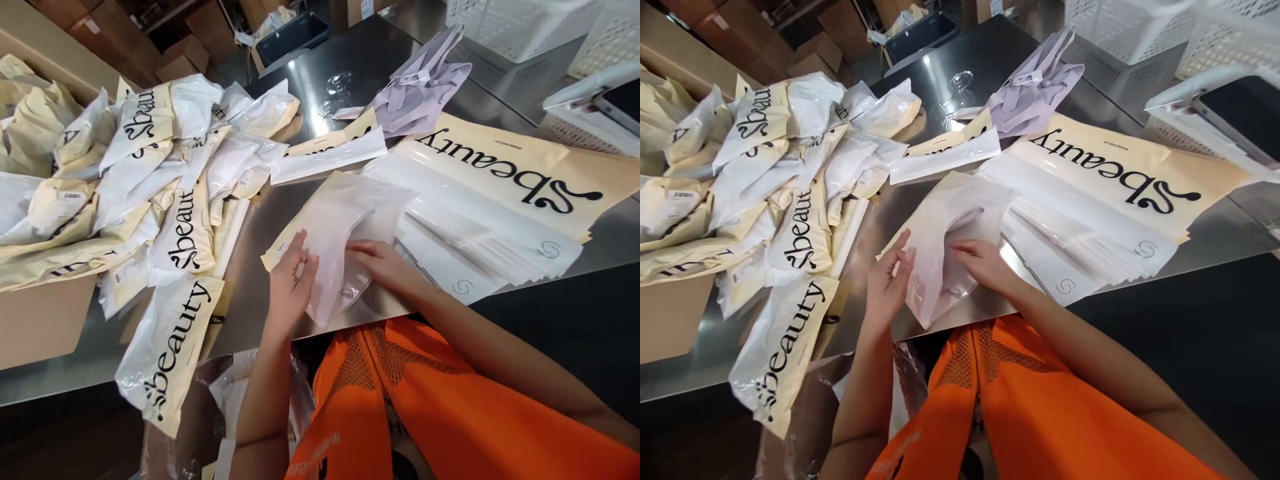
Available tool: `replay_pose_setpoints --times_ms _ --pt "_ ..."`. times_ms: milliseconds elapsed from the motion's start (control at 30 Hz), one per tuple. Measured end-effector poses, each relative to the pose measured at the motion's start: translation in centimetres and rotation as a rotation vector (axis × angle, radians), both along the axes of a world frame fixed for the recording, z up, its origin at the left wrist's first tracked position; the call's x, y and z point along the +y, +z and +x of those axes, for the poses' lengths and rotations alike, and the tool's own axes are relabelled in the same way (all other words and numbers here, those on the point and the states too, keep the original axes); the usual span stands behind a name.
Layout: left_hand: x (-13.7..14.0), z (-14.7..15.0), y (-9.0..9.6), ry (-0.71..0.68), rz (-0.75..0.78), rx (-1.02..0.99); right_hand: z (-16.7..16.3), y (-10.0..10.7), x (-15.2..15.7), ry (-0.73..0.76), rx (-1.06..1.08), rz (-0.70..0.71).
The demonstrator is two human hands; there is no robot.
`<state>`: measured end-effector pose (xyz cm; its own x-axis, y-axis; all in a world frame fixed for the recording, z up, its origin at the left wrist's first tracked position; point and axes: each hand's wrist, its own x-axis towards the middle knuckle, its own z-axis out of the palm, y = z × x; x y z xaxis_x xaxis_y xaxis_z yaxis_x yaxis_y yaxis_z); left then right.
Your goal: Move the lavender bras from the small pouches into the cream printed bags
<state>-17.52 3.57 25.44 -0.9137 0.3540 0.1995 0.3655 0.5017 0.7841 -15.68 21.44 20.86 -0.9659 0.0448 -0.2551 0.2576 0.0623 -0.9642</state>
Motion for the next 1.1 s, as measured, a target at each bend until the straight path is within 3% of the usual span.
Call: replay_pose_setpoints --times_ms 133,200,267,367,467,567,667,767,867,967,1033,1100 --pt "-4.5 2.2 -1.0 0.227 -0.098 -0.064 5.3 0.0 5.3 -0.097 -0.248 0.062" --pt "-6.1 4.2 -2.2 0.298 -0.158 -0.312 7.6 -0.1 7.3 -0.055 -0.359 0.047" --pt "-6.7 6.4 -3.8 0.241 -0.101 -0.701 9.2 -0.1 7.7 0.061 -0.42 0.005" --pt "-6.1 9.3 -6.1 0.171 0.177 -1.117 9.9 0.0 4.7 0.314 -0.489 -0.156" --pt "-4.8 11.0 -7.2 0.239 0.422 -1.137 9.8 -0.5 -0.3 0.551 -0.485 -0.287" --pt "-3.9 11.4 -7.3 0.288 0.553 -1.067 9.7 -1.1 -4.6 0.594 -0.412 -0.359" --pt "-3.5 11.4 -7.1 0.301 0.62 -1.028 9.9 -1.4 -6.8 0.503 -0.351 -0.419" --pt "-3.8 11.5 -7.0 0.329 0.687 -0.991 9.1 -1.2 -6.2 0.347 -0.341 -0.411" --pt "-4.7 11.9 -6.7 0.424 0.783 -0.975 6.6 -0.5 -2.0 0.072 -0.328 -0.31" --pt "-6.1 12.3 -6.5 0.528 0.822 -0.964 3.4 0.8 5.1 -0.305 -0.281 -0.256" --pt "-6.9 12.7 -6.6 0.556 0.771 -0.963 1.9 1.6 9.1 -0.543 -0.254 -0.29" --pt "-7.5 13.2 -6.7 0.494 0.677 -0.97 1.2 2.0 10.8 -0.658 -0.247 -0.35"
